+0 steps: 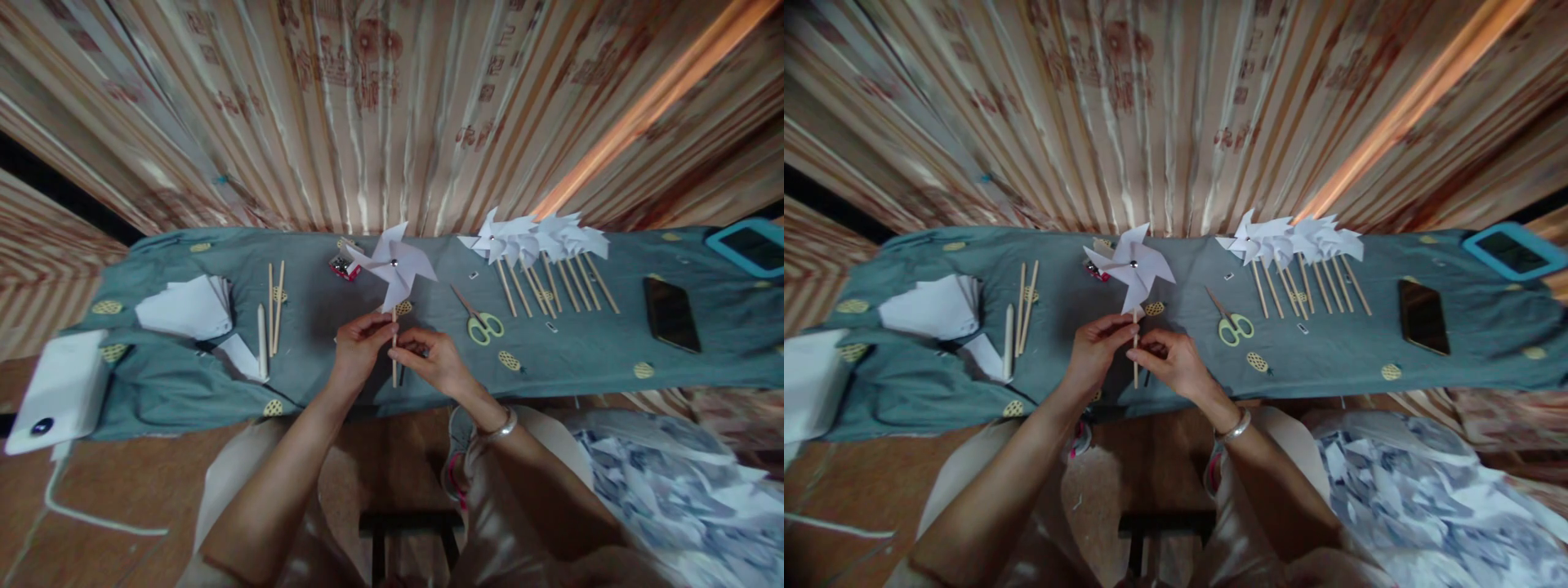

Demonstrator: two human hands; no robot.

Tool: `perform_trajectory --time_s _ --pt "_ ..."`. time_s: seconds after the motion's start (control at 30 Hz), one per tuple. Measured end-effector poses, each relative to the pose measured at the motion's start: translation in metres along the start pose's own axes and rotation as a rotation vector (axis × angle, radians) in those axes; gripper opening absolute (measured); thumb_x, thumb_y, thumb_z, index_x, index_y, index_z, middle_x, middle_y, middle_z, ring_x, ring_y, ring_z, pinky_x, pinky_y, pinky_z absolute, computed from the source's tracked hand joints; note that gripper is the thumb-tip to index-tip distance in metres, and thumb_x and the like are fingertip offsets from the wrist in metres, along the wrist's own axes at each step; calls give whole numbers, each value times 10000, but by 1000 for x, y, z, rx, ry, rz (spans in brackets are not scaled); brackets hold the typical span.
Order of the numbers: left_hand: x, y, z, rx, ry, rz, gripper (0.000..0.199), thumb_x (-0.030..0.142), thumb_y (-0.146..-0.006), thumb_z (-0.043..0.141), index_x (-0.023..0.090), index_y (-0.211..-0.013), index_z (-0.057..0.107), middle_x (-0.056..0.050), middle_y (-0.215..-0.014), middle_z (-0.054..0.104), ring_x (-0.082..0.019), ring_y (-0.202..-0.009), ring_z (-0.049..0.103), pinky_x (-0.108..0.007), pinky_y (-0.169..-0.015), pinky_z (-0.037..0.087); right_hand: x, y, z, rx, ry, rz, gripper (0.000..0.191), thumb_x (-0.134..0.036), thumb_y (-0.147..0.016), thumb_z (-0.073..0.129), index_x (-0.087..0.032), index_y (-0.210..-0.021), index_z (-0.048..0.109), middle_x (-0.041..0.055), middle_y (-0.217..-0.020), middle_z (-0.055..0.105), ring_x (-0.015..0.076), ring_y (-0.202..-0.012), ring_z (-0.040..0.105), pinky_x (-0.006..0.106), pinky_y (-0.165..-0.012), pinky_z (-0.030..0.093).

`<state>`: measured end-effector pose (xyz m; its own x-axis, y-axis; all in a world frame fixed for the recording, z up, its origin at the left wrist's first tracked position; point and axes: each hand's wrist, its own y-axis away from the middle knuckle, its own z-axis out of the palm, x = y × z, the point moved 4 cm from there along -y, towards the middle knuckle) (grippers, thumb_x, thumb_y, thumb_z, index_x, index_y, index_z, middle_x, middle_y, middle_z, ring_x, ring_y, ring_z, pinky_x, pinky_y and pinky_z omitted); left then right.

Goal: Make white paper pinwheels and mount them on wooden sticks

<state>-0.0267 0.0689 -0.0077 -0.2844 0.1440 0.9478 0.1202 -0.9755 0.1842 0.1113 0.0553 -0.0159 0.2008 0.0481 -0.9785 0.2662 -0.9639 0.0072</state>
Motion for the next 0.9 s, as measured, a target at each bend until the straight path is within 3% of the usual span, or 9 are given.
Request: perform_trajectory --time_s 0.2,0.57,0.9 --pt "2 1 0 13 62 -35 217 247 -491 841 173 -671 744 -4 -701 720 -120 -609 598 -264 -643 503 1 6 11 -23 4 20 320 -498 -751 717 -180 -761 685 -19 -613 632 108 -550 526 234 -526 402" --pt "0 0 -1 6 83 -37 307 305 -465 870 159 -701 739 -20 -723 723 -138 -654 611 -269 -645 474 7 13 12 144 -124 99 374 -536 -651 767 -183 -668 645 -29 -563 592 95 -506 489 231 -503 383" --pt "-1 4 1 -82 22 -30 344 385 -458 876 169 -682 729 -1 -699 704 -146 -683 605 -275 -704 479 18 43 11 168 56 148 252 -432 -777 672 -185 -725 681 -31 -593 591 103 -549 490 233 -547 376"
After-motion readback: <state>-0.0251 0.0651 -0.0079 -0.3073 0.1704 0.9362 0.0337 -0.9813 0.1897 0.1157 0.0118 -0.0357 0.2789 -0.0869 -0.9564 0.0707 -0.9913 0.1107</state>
